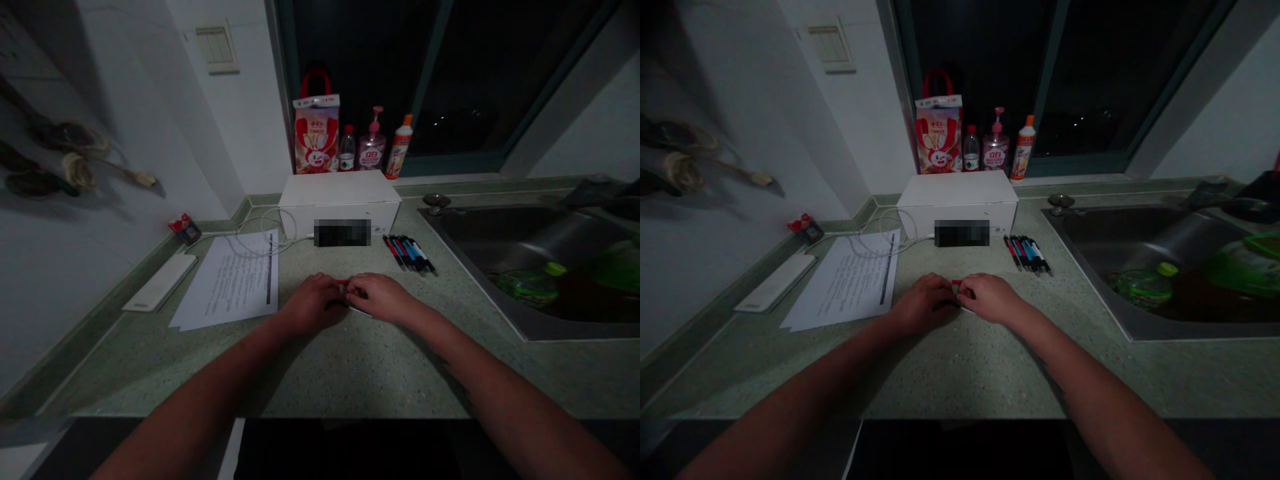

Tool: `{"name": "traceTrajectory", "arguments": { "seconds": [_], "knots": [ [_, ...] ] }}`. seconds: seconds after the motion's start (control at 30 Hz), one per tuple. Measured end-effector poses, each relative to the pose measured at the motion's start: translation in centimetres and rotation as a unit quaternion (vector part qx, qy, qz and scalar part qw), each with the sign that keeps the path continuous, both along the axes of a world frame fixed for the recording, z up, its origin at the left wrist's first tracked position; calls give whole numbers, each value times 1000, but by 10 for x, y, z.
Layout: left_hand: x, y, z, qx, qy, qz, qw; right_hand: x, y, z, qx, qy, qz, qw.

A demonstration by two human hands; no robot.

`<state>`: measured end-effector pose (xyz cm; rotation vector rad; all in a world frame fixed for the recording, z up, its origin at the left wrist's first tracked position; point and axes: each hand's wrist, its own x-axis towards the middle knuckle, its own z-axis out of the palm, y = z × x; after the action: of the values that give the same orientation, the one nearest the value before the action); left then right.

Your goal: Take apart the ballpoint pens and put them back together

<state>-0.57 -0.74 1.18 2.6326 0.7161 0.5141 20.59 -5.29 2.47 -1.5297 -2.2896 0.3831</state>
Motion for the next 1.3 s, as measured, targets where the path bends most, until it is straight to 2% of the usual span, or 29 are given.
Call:
{"name": "traceTrajectory", "arguments": {
  "seconds": [0.2,0.3,0.47,0.6,0.77,1.1,1.3],
  "knots": [
    [-5,7,-4,-15,-46,85,995,1,1,-3,-2,17,7,1000],
    [-6,6,-3,-11,-43,99,994,1,2,-5,9,22,8,1000],
    [-5,4,-2,-8,-37,68,997,2,3,-2,32,-16,23,999],
    [-6,4,-2,41,-28,28,998,4,3,1,50,-53,16,997],
    [-11,4,4,59,-18,36,997,7,3,4,51,-43,-19,998],
    [-15,6,6,7,-80,100,992,10,2,8,23,-50,-99,994],
    [-15,10,4,-23,-102,197,975,13,3,4,31,-41,-110,993]
  ]
}}
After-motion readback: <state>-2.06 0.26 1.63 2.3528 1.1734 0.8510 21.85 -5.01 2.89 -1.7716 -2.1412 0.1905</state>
